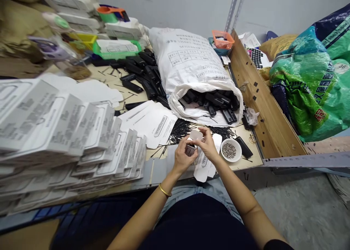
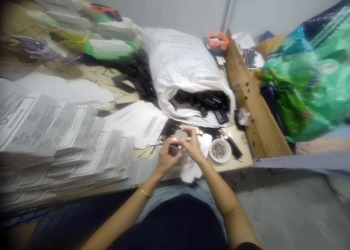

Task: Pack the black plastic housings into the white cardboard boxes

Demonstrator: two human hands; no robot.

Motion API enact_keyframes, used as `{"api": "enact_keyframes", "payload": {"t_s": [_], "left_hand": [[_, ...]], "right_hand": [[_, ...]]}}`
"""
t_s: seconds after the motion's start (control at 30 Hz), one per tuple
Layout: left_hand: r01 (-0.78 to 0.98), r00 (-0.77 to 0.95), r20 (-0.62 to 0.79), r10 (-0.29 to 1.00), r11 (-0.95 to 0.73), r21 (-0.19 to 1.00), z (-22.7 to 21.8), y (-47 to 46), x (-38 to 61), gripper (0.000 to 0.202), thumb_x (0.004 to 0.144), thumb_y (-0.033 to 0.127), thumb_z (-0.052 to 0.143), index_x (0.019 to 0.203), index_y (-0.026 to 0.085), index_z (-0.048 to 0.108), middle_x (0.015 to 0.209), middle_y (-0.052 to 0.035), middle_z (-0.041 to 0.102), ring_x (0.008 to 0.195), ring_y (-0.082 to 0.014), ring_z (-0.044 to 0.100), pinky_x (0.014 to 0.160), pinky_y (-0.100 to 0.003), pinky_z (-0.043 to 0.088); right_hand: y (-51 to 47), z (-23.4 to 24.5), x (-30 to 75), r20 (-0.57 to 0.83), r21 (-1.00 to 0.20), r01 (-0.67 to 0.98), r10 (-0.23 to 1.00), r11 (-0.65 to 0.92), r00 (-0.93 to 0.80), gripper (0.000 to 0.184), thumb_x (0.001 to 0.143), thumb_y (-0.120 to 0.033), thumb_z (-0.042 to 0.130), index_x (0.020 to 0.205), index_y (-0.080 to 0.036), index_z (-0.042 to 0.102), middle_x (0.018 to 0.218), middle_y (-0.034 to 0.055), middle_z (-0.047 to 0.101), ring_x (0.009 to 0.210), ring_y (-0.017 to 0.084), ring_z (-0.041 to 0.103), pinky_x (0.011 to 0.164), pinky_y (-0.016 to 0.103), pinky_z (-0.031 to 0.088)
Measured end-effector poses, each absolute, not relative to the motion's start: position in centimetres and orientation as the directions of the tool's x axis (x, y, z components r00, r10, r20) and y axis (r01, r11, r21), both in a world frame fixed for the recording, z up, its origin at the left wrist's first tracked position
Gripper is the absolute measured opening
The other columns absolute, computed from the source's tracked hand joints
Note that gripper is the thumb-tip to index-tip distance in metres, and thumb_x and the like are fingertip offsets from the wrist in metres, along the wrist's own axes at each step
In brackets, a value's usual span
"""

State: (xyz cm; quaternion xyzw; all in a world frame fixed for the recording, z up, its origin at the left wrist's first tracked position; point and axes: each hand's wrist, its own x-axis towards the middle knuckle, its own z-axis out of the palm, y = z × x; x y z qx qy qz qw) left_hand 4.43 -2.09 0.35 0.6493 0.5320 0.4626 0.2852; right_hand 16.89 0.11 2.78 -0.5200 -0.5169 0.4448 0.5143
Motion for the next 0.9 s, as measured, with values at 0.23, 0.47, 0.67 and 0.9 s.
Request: {"api": "enact_keyframes", "payload": {"t_s": [0.23, 0.47, 0.67, 0.9], "left_hand": [[0.204, 0.019, 0.234, 0.972, -0.233, 0.951, 0.0, -2.9, 4.5, 0.076, 0.083, 0.026, 0.055, 0.143, 0.019, 0.009, 0.144, -0.0204, 0.036, 0.124, -0.0254, 0.048, 0.101, -0.041, 0.041], [0.205, 0.055, 0.178, 0.983, -0.185, 0.961, 0.3, -3.0, 4.8, 0.072, 0.081, 0.030, 0.058, 0.139, 0.023, 0.017, 0.140, -0.0184, 0.043, 0.120, -0.0228, 0.052, 0.098, -0.042, 0.043], [0.282, 0.044, 0.228, 0.973, -0.231, 0.931, -1.6, -3.3, 4.7, 0.048, 0.087, 0.035, 0.048, 0.127, 0.017, 0.028, 0.131, -0.0203, 0.049, 0.117, -0.0233, 0.054, 0.094, -0.042, 0.046], [0.754, -0.062, 0.048, 0.997, 0.015, 0.657, -1.8, -3.9, 0.0, 0.055, 0.081, 0.045, 0.055, 0.123, 0.012, 0.043, 0.111, -0.0164, 0.055, 0.103, -0.0294, 0.056, 0.085, -0.044, 0.049]], "right_hand": [[-2.4, 2.2, 14.1, 0.306, -0.885, 0.362, 0.952, 0.294, -0.023, 0.011, 0.083, -0.030, 0.057, 0.089, -0.023, 0.062, 0.103, 0.0075, 0.057, 0.103, 0.022, 0.052, 0.092, 0.039, 0.042], [-2.2, 1.9, 14.7, 0.472, -0.805, 0.434, 0.880, 0.404, 0.055, 0.017, 0.091, -0.025, 0.044, 0.091, -0.022, 0.061, 0.091, 0.0062, 0.061, 0.090, 0.019, 0.056, 0.081, 0.037, 0.048], [-3.1, -0.4, 15.1, 0.619, -0.655, 0.499, 0.781, 0.568, -0.077, 0.022, 0.090, -0.026, 0.046, 0.107, -0.023, 0.060, 0.110, 0.0091, 0.061, 0.107, 0.023, 0.054, 0.091, 0.044, 0.047], [-3.4, -0.5, 16.5, 0.355, -0.848, 0.430, 0.935, 0.311, 0.024, 0.032, 0.092, -0.031, 0.044, 0.121, -0.021, 0.051, 0.118, 0.0106, 0.058, 0.109, 0.021, 0.054, 0.094, 0.041, 0.046]]}}
